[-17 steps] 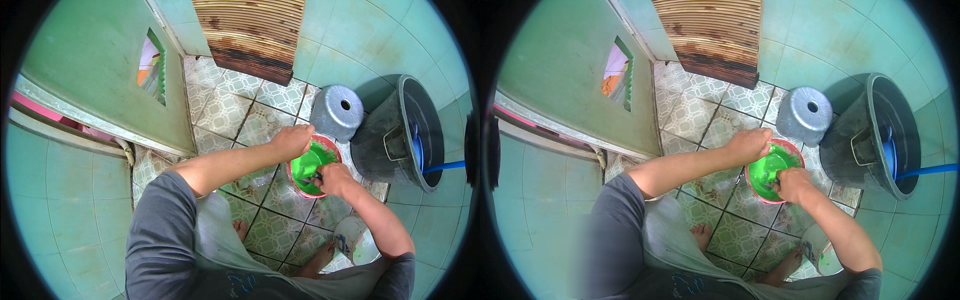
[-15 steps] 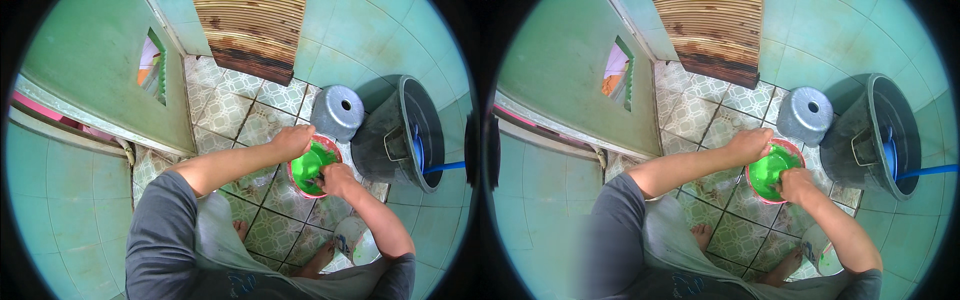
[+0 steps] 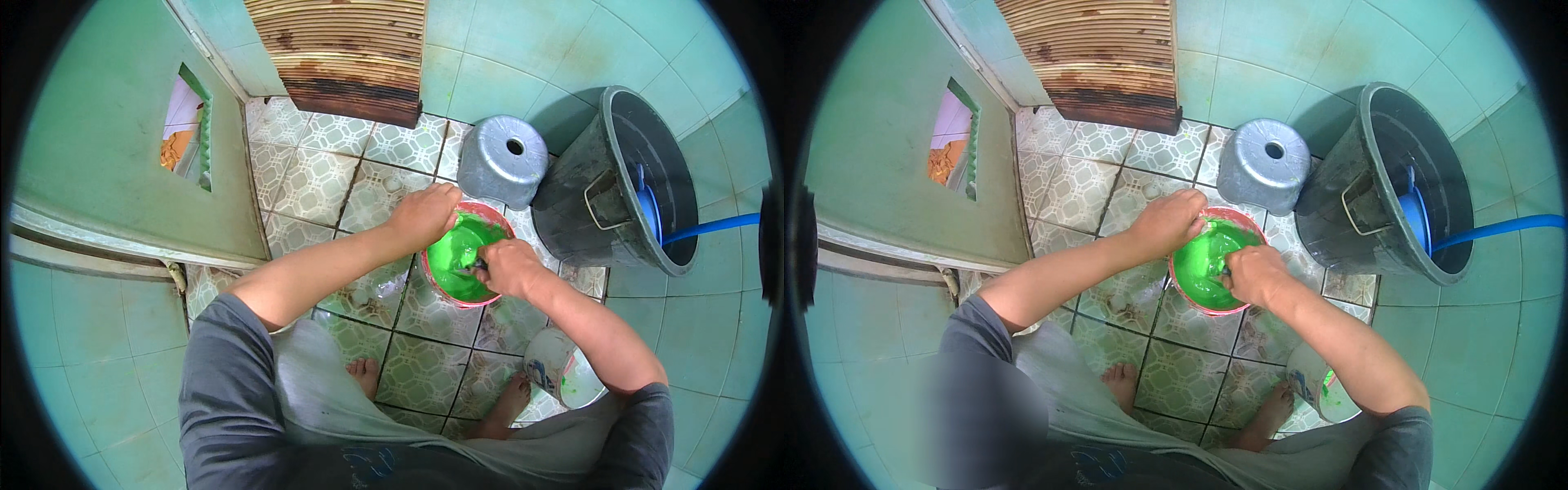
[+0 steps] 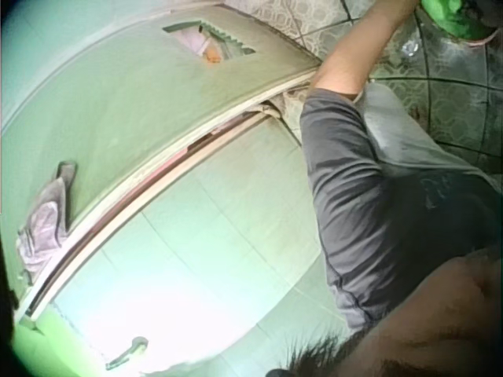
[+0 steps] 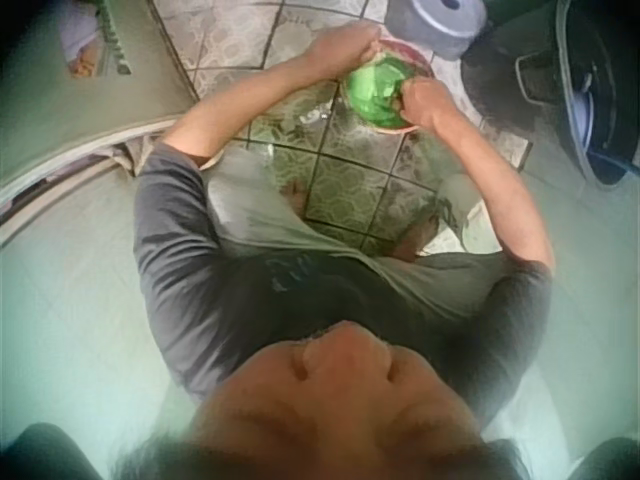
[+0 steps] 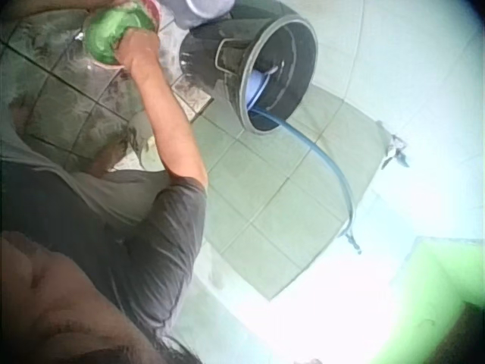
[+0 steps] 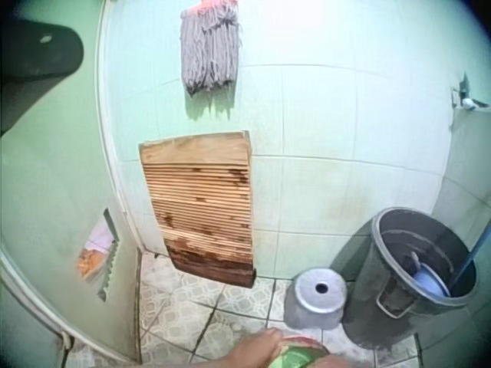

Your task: The person mixes green paint in a small bucket by hand and with a small brush, then adds water from a larger bucket using a blue scoop.

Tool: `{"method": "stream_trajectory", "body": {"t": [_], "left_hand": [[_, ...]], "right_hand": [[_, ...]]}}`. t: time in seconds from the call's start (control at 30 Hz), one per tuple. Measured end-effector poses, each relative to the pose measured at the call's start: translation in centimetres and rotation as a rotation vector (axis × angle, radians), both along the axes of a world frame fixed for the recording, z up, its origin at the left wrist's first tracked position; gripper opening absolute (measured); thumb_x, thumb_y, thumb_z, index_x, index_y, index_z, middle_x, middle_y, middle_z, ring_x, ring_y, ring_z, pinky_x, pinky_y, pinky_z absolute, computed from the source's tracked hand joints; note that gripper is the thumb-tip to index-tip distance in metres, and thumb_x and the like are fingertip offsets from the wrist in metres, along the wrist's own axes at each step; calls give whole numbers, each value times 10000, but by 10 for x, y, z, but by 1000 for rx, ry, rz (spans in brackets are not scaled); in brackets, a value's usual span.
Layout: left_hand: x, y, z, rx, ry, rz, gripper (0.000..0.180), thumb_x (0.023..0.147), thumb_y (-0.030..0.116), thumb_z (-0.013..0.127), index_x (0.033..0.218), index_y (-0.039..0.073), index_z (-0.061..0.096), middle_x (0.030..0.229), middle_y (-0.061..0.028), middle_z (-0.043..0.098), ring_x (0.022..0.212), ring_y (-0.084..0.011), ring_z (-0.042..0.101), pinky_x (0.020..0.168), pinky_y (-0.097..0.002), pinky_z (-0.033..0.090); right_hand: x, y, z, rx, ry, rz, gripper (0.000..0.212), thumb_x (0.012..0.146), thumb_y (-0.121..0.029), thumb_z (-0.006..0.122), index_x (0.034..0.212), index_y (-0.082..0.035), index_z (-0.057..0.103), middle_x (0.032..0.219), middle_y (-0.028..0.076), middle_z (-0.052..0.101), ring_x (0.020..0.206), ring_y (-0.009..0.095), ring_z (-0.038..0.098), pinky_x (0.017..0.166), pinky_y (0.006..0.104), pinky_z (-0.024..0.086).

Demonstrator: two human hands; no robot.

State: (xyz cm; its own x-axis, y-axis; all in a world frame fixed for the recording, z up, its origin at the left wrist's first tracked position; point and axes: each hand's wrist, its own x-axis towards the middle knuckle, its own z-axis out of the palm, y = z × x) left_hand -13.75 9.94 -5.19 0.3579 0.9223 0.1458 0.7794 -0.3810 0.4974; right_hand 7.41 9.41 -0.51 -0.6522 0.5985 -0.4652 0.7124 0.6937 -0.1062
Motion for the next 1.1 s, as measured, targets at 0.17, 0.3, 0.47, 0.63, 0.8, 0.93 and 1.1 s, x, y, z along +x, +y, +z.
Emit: {"method": "stream_trajectory", "body": {"t": [0.17, 0.3, 0.47, 0.63, 0.8, 0.93, 1.1], "left_hand": [[-4, -2, -5, 20, 9, 16, 228, 879, 181, 633, 1007, 28, 521, 1023, -162, 601, 1007, -354, 612, 810, -485, 514], [0, 0, -7, 57, -26, -15, 240, 897, 183, 618, 1037, 35, 492, 1020, -166, 594, 951, -373, 627, 774, -497, 517], [-5, -4, -11, -67, -45, 3, 262, 909, 184, 616, 1070, 30, 478, 1031, -176, 582, 926, -391, 626, 765, -506, 510], [-4, -3, -13, -54, -68, -9, 266, 917, 185, 615, 1080, 30, 474, 1059, -175, 577, 954, -385, 623, 790, -501, 512], [-2, -3, -6, -84, -67, -4, 261, 908, 165, 617, 1070, 23, 470, 1063, -175, 579, 996, -379, 620, 822, -494, 518], [-2, -4, -5, -66, -86, -8, 255, 897, 141, 624, 1056, 14, 470, 1054, -181, 584, 1013, -379, 621, 846, -489, 524], [-4, -5, -6, -90, -76, 8, 269, 909, 163, 618, 1072, 13, 465, 1071, -182, 583, 1008, -384, 621, 834, -491, 520]], "right_hand": [[2, -1, 4, 61, -101, -37, 286, 872, -274, 650, 971, -9, 692, 914, 187, 729, 857, 342, 716, 771, 457, 564], [10, 1, -22, 210, 141, -43, 255, 863, -259, 654, 916, -10, 666, 920, 187, 710, 805, 352, 705, 738, 460, 559], [-7, -10, -9, 13, 182, -7, 272, 893, -308, 644, 945, -47, 697, 917, 196, 705, 842, 379, 690, 774, 479, 541], [-2, -6, 3, 17, -82, 22, 314, 858, -316, 677, 990, -34, 721, 882, 189, 721, 865, 351, 705, 795, 466, 542], [8, 2, -10, 167, 1, -35, 270, 838, -284, 691, 899, -21, 692, 885, 199, 717, 833, 351, 707, 756, 449, 553], [1, -1, -19, 122, 185, 10, 255, 868, -286, 668, 899, -34, 682, 917, 203, 714, 822, 358, 703, 750, 446, 556], [-8, -9, 2, -64, 49, 42, 276, 890, -310, 649, 959, -48, 704, 949, 199, 719, 848, 345, 708, 779, 441, 556]]}}
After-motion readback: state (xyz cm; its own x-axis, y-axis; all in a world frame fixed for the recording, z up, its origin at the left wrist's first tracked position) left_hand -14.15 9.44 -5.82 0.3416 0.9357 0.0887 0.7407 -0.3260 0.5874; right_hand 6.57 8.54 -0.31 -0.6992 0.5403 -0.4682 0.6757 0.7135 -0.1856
